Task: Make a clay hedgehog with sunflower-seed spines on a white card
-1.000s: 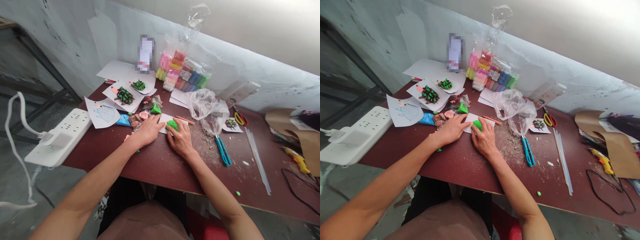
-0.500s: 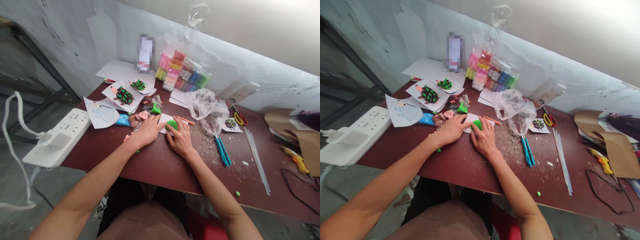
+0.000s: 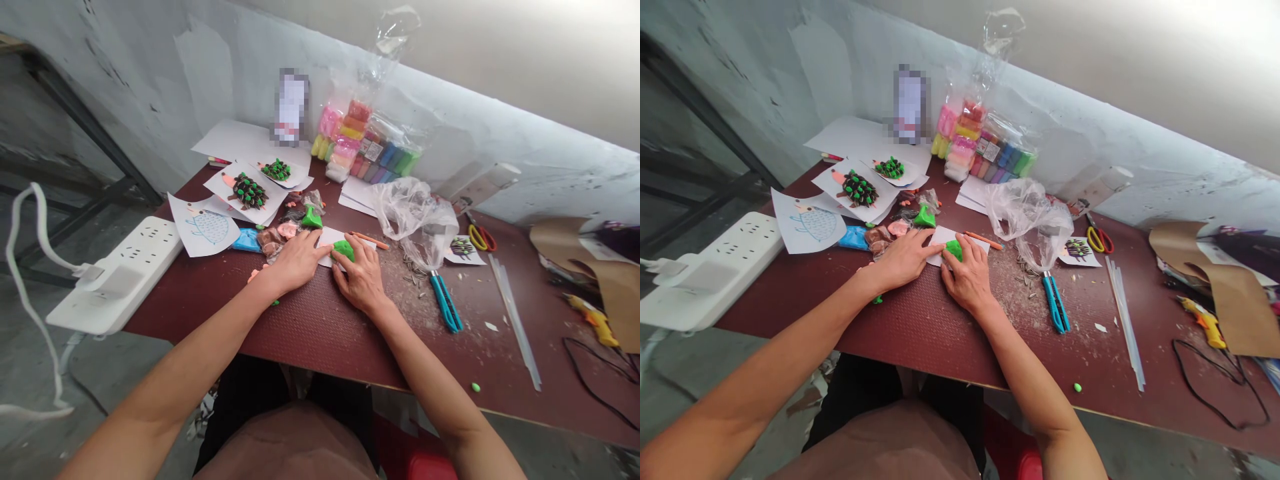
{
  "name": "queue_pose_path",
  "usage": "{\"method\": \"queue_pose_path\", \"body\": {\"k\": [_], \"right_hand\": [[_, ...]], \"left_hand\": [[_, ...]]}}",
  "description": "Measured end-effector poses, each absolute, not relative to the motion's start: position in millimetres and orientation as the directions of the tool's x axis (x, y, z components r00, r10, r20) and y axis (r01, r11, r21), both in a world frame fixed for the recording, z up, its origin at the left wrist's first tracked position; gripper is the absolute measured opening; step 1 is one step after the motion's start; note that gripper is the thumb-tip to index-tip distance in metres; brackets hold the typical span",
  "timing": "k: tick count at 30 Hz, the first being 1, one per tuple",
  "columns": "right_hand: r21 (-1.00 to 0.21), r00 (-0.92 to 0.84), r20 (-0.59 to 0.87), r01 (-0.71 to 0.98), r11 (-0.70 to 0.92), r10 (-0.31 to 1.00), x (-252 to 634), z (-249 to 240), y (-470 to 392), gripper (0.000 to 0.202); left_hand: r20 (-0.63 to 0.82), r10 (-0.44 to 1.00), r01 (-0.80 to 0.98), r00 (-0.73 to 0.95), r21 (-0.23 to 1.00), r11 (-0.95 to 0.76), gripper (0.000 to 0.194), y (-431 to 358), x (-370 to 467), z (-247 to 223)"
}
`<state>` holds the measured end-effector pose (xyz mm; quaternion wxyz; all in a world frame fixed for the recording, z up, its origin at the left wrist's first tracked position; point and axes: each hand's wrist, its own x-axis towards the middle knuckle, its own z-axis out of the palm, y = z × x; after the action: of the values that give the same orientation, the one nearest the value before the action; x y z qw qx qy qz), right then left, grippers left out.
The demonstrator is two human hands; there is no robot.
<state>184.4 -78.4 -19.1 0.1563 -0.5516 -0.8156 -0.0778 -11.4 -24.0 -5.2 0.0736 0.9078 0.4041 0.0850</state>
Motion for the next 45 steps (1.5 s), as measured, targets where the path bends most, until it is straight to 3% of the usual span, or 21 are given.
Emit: {"method": "queue_pose_path", "body": {"k": [22, 30, 45], "right_hand": [[-0.072, -0.335, 0.373, 0.919, 0.387, 0.865, 183.9, -21.3, -77.0, 0.033], [-0.137, -0.268, 0.417, 0.926, 0.351, 0.869, 188.9, -25.8, -76.2, 0.03], [-0.17, -0.218, 0.36, 0.941, 0.293, 0.907, 188.2, -23.3, -71.1, 0.032]], "left_hand": [[0.102, 0.761, 0.727, 0.641, 0.236, -0.644, 0.048, -23.3, -8.7, -5.2], [0.097, 0.763, 0.73, 0.639, 0.234, -0.642, 0.047, -22.8, -9.8, -7.2], [0.129, 0.74, 0.713, 0.66, 0.203, -0.671, 0.047, -20.9, -11.4, -13.7]]}}
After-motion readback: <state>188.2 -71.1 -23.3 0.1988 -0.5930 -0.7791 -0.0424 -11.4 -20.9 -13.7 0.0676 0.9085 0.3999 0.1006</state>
